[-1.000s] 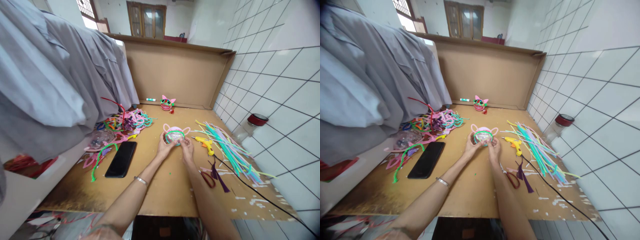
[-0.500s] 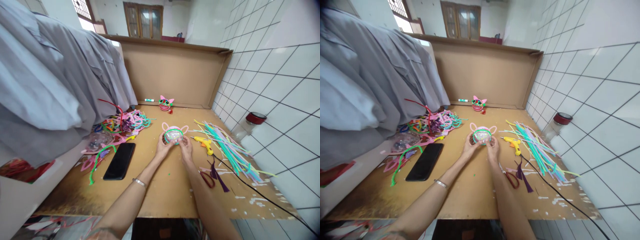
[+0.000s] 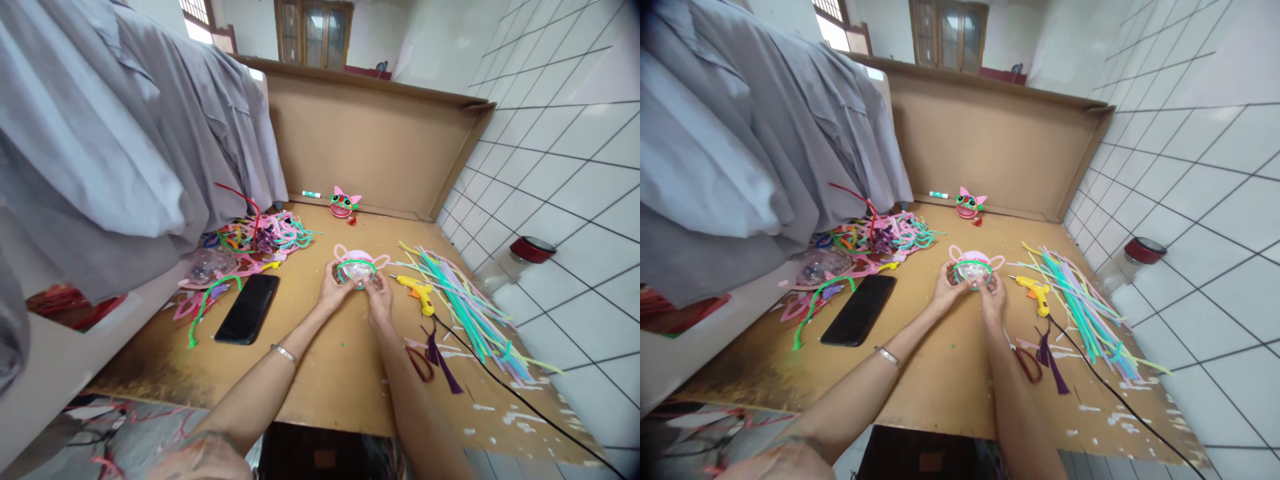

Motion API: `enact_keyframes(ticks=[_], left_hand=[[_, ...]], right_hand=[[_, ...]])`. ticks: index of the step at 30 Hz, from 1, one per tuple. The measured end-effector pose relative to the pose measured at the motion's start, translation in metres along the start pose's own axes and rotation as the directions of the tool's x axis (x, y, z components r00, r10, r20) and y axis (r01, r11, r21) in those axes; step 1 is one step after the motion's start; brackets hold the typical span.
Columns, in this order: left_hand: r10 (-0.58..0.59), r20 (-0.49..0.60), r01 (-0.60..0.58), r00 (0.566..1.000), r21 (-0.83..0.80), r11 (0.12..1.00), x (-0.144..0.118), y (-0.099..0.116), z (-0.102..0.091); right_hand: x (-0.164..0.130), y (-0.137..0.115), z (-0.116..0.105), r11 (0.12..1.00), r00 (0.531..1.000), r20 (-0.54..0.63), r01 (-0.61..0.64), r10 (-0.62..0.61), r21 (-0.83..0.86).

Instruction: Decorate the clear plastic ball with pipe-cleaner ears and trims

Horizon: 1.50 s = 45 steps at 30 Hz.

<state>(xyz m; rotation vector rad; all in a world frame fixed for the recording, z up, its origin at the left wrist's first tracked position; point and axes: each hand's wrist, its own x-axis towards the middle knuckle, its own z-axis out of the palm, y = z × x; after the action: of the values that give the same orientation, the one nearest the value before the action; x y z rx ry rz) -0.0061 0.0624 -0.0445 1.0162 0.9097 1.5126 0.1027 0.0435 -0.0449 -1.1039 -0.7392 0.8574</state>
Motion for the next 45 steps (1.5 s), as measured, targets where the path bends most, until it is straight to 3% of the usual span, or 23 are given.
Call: enact_keyframes(ticks=[5, 16, 29, 45], left_hand=[[-0.011, -0.029, 0.011, 1.0, 0.001, 1.0, 0.0037, -0.0049, -0.0004], [-0.033, 0.019, 0.033, 0.999, 0.021, 0.999, 0.0038, -0.006, -0.0031], [-0.01, -0.02, 0.01, 1.0, 0.017, 1.0, 0.004, -0.0094, -0.0039], [0.006, -0.016, -0.006, 1.0, -0.002, 1.0, 0.0026, -0.0088, -0.0054]], right_hand=[[0.0032, 0.003, -0.0002, 0.999, 0.999, 0.021, 0.029, -0.029, -0.028], [0.0012, -0.0023, -0.0018, 0.999, 0.999, 0.05, -0.005, 0.008, -0.051], [0.0044, 0.0006, -0.0019, 0.999, 0.999, -0.046, -0.029, 0.028, -0.023], [0.0041, 0.0019, -0.0029, 1.0, 0.997, -0.083, -0.008, 0.007, -0.021]])
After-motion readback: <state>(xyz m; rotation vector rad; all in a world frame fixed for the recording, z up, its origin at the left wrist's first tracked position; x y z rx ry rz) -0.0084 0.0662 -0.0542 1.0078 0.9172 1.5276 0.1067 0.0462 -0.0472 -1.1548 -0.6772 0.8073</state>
